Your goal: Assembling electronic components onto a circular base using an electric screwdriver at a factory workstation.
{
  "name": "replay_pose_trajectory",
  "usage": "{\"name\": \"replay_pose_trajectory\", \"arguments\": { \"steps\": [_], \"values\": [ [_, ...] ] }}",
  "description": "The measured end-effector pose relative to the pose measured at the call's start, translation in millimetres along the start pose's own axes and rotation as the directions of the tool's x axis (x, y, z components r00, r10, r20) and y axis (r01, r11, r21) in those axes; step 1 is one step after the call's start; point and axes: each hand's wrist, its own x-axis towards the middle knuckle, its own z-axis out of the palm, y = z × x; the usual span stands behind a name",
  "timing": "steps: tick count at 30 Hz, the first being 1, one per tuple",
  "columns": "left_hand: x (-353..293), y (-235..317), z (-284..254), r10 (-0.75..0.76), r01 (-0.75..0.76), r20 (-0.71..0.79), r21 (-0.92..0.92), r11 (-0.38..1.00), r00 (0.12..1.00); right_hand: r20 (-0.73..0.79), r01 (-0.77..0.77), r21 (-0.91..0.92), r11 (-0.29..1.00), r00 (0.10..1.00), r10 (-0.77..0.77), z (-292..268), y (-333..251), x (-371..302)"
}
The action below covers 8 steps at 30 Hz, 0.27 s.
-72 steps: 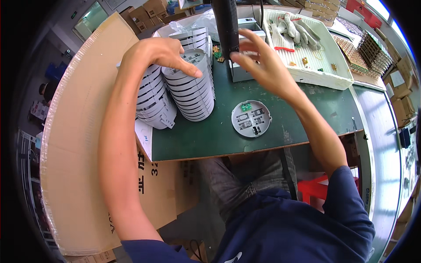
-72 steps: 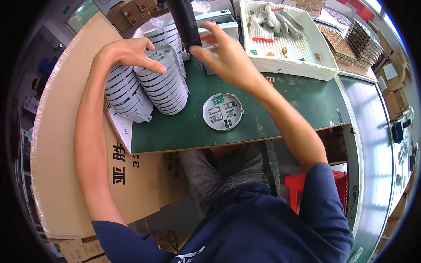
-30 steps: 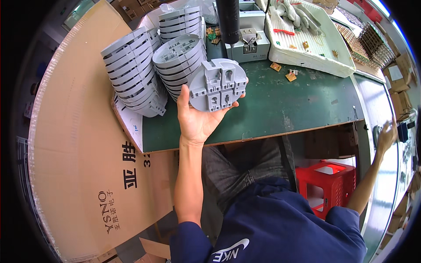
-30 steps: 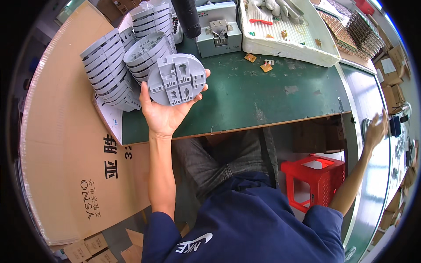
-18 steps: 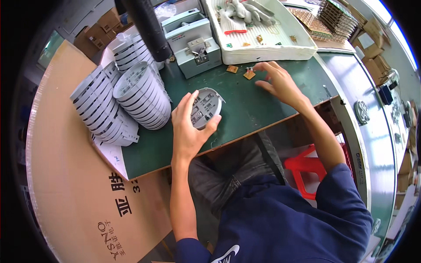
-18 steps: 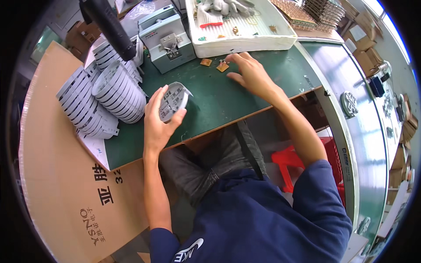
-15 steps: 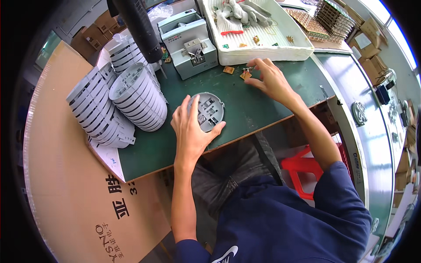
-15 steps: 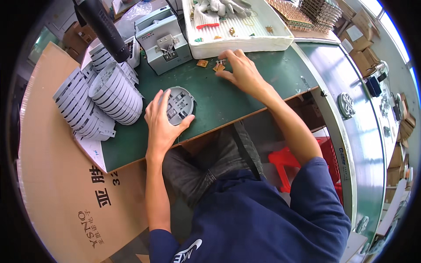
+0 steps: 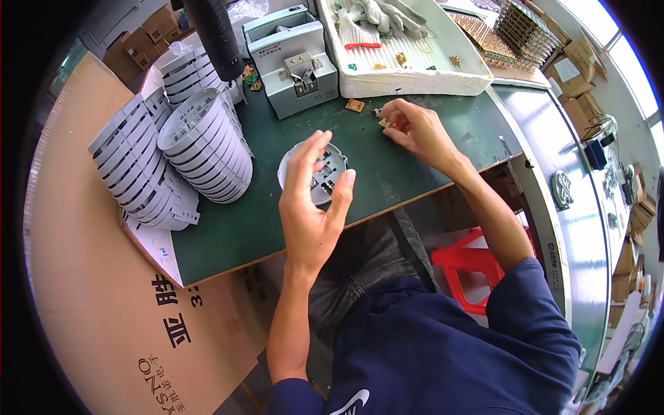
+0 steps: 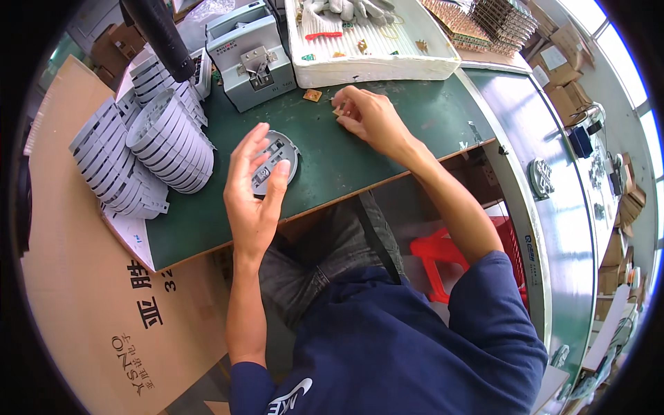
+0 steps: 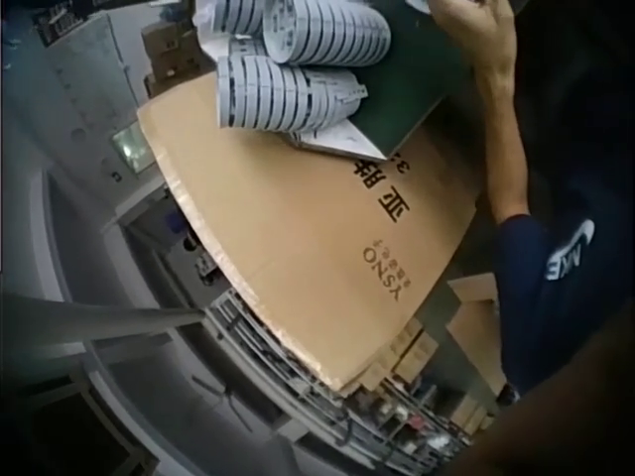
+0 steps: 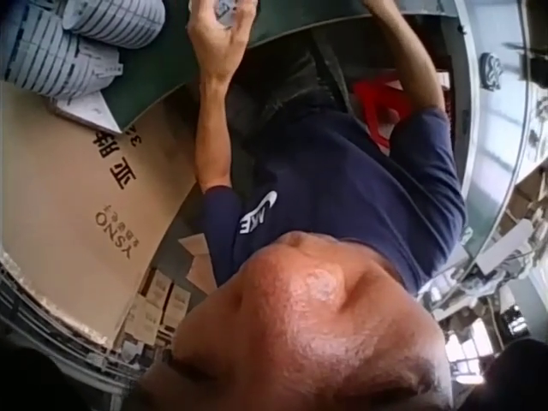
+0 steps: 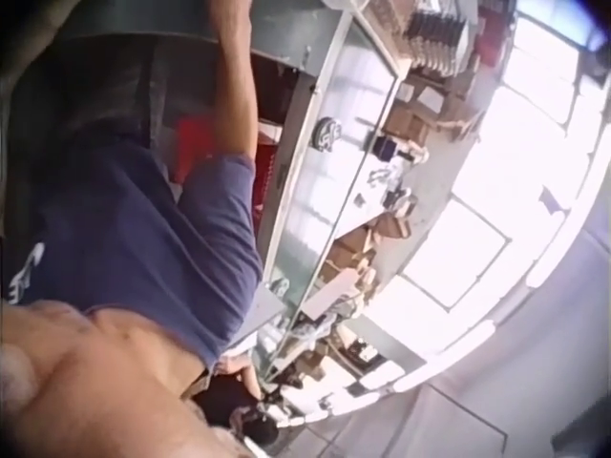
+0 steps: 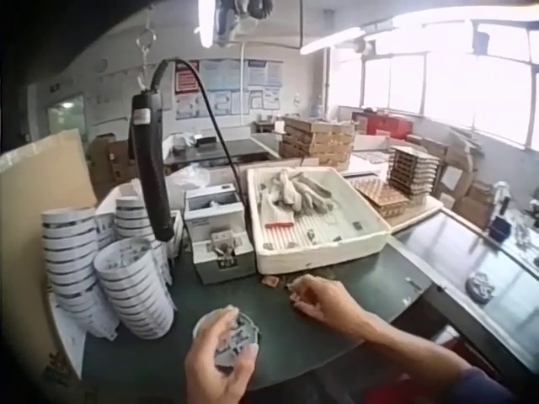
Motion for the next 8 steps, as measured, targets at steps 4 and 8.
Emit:
{"name": "replay_pose_trajectory", "arguments": {
  "steps": [4, 8],
  "values": [
    [4.6, 4.2, 15.6, -0.356, 0.389, 0.16, -0.345, 0.854, 0.921, 0.049, -0.142, 0.603, 0.785, 0.989, 0.141, -3.8, -30.3, -14.9],
    [14.6, -9.6, 21.5, -0.399, 0.577, 0.419, -0.554, 0.6, 0.816, 0.123, -0.145, 0.785, 0.603, 0.989, 0.077, -4.0, -53.5, -28.5]
  ]
}}
